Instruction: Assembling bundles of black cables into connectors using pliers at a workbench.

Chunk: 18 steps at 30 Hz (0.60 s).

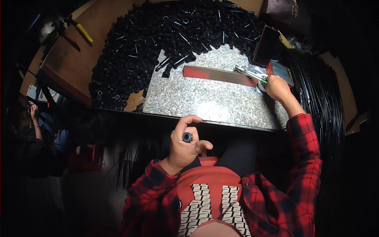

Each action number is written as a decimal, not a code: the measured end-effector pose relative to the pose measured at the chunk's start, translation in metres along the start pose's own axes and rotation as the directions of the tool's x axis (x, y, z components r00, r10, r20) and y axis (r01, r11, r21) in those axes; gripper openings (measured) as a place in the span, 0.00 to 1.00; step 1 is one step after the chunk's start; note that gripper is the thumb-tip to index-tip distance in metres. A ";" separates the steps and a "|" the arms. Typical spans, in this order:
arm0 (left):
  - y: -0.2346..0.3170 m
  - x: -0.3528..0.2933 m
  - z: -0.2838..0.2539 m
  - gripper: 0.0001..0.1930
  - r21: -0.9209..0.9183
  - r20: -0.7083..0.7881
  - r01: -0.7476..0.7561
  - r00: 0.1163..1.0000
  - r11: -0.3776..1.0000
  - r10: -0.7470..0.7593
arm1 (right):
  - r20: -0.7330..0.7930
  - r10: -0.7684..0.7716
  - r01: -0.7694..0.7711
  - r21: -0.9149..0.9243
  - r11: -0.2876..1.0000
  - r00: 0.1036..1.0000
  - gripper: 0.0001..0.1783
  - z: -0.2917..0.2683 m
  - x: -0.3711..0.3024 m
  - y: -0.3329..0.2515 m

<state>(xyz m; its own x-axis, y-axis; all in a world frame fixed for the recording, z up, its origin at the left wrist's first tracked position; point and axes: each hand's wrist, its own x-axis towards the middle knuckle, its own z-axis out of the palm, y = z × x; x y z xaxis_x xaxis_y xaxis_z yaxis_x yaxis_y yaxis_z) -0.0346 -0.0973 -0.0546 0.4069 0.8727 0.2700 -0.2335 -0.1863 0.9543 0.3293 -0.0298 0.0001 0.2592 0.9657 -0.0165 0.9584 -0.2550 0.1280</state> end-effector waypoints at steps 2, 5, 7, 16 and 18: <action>0.004 0.001 0.006 0.36 -0.034 -0.004 0.016 1.000 0.999 -0.016 | -0.025 0.000 0.000 0.021 1.000 1.000 0.12 0.002 0.001 0.000; 0.003 0.001 0.006 0.36 -0.035 -0.010 0.025 1.000 0.999 -0.025 | -0.073 0.003 0.003 0.085 0.996 0.997 0.12 -0.002 -0.001 -0.005; 0.003 0.001 0.005 0.36 -0.040 -0.010 0.038 0.999 0.998 -0.038 | -0.099 0.008 0.005 0.129 0.992 0.995 0.12 -0.005 -0.002 -0.006; 0.000 0.002 0.010 0.37 0.000 0.016 0.033 0.999 0.999 -0.033 | -0.393 -0.038 0.277 0.574 0.771 0.919 0.05 -0.016 -0.037 -0.052; -0.004 0.001 0.009 0.38 0.042 0.014 0.018 1.000 0.999 -0.019 | -0.258 -0.093 0.264 0.777 0.571 0.962 0.06 -0.020 -0.065 -0.083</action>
<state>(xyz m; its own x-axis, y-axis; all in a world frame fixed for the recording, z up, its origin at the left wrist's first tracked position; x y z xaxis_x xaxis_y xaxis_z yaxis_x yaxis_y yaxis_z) -0.0251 -0.0996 -0.0570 0.4231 0.8698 0.2539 -0.1890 -0.1894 0.9635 0.2308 -0.0700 0.0107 0.1296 0.9649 0.2286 0.7089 0.0710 -0.7017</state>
